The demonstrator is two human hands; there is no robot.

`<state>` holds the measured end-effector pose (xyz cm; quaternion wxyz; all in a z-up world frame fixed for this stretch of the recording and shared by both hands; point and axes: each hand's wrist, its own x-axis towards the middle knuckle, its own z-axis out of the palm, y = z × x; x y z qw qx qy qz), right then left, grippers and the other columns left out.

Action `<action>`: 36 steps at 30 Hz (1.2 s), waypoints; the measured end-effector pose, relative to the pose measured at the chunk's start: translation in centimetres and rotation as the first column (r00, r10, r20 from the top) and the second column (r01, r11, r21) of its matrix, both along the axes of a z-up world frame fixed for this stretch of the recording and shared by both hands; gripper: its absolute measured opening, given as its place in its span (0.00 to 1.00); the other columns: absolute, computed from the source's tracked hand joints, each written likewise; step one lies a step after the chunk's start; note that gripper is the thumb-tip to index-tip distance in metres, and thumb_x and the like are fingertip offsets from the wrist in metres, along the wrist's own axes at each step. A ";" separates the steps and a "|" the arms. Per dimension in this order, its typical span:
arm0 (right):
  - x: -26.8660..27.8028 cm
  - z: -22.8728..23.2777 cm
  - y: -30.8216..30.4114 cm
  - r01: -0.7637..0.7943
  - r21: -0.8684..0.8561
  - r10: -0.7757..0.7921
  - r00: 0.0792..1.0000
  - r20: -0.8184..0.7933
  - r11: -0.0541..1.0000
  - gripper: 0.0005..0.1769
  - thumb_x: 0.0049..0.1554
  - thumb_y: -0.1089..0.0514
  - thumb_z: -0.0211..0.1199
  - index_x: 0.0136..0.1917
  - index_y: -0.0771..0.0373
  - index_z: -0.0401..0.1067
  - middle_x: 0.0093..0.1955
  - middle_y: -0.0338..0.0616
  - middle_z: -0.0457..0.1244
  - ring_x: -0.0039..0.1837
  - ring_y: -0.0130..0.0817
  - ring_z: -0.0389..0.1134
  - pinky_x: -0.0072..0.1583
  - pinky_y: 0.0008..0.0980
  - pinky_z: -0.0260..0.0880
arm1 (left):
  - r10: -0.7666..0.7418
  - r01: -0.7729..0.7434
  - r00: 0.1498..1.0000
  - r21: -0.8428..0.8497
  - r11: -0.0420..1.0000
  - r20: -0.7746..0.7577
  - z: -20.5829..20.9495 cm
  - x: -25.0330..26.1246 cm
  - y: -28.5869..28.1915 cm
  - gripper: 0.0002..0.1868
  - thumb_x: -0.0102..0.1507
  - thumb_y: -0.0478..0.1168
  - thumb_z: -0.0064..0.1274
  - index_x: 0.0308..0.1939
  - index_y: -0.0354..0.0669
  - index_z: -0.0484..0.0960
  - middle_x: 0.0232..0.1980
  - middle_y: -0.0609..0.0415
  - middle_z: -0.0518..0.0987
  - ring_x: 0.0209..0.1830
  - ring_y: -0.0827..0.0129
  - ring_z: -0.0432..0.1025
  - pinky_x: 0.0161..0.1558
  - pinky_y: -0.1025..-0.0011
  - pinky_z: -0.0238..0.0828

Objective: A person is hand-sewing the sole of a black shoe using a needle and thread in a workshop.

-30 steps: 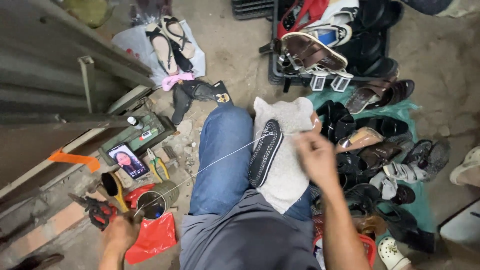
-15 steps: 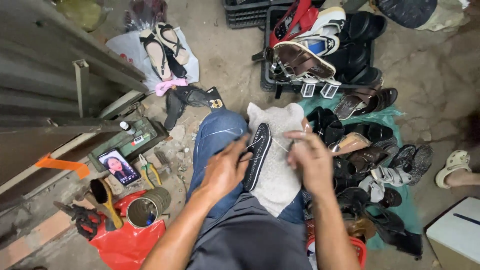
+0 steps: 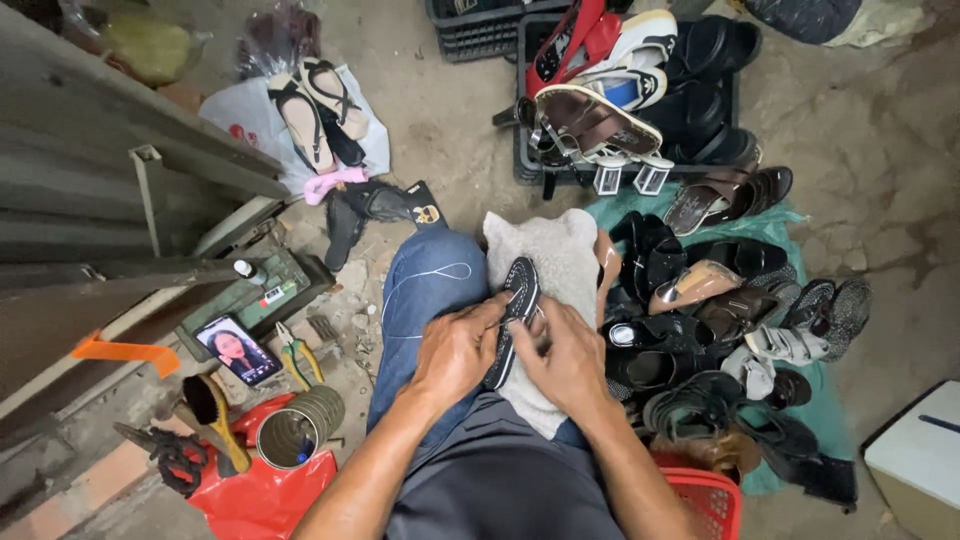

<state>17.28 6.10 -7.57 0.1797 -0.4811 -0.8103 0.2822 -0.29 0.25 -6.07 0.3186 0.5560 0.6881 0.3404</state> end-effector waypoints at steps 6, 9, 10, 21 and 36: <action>-0.5 -0.1 0.5 0.131 -0.089 -0.128 0.991 0.038 0.987 0.18 0.61 0.44 0.62 0.43 0.61 0.69 0.31 0.52 0.65 0.40 0.56 0.70 0.43 0.51 0.68 | -0.007 0.011 0.995 -0.040 0.999 0.102 -0.4 0.3 0.0 0.21 0.63 0.36 0.49 0.59 0.56 0.84 0.48 0.55 0.88 0.47 0.51 0.81 0.45 0.55 0.80; 0.3 3.5 2.3 0.193 -0.304 -0.233 0.967 -0.103 0.933 0.17 0.61 0.45 0.59 0.41 0.60 0.67 0.31 0.59 0.63 0.41 0.61 0.68 0.46 0.53 0.64 | 0.021 -0.021 0.998 -0.004 1.000 0.057 4.5 -0.2 -0.3 0.24 0.63 0.38 0.53 0.65 0.49 0.78 0.54 0.45 0.84 0.49 0.44 0.79 0.47 0.46 0.78; 1.1 3.8 3.1 0.206 -0.301 -0.249 0.962 -0.110 0.931 0.17 0.61 0.45 0.59 0.41 0.60 0.67 0.31 0.59 0.63 0.41 0.61 0.68 0.46 0.53 0.64 | 0.004 -0.004 0.999 0.000 1.000 0.051 4.9 -0.5 -0.4 0.24 0.63 0.38 0.53 0.65 0.49 0.78 0.54 0.45 0.84 0.49 0.44 0.79 0.47 0.46 0.78; 2.5 6.3 1.0 0.230 -0.435 -0.266 0.964 -0.023 0.871 0.17 0.56 0.45 0.69 0.39 0.58 0.69 0.28 0.49 0.62 0.36 0.42 0.66 0.42 0.40 0.68 | -0.173 0.175 0.983 0.022 0.984 -0.056 5.3 0.2 -1.6 0.19 0.71 0.48 0.42 0.65 0.63 0.80 0.42 0.59 0.82 0.38 0.53 0.80 0.36 0.55 0.79; 3.2 4.9 1.4 0.223 -0.465 -0.283 0.957 -0.062 0.857 0.13 0.57 0.49 0.70 0.40 0.59 0.73 0.29 0.46 0.64 0.35 0.38 0.66 0.41 0.38 0.67 | -0.180 0.222 0.948 0.141 0.965 -0.261 2.7 1.5 1.0 0.21 0.69 0.42 0.40 0.61 0.69 0.83 0.36 0.59 0.77 0.28 0.54 0.76 0.27 0.61 0.75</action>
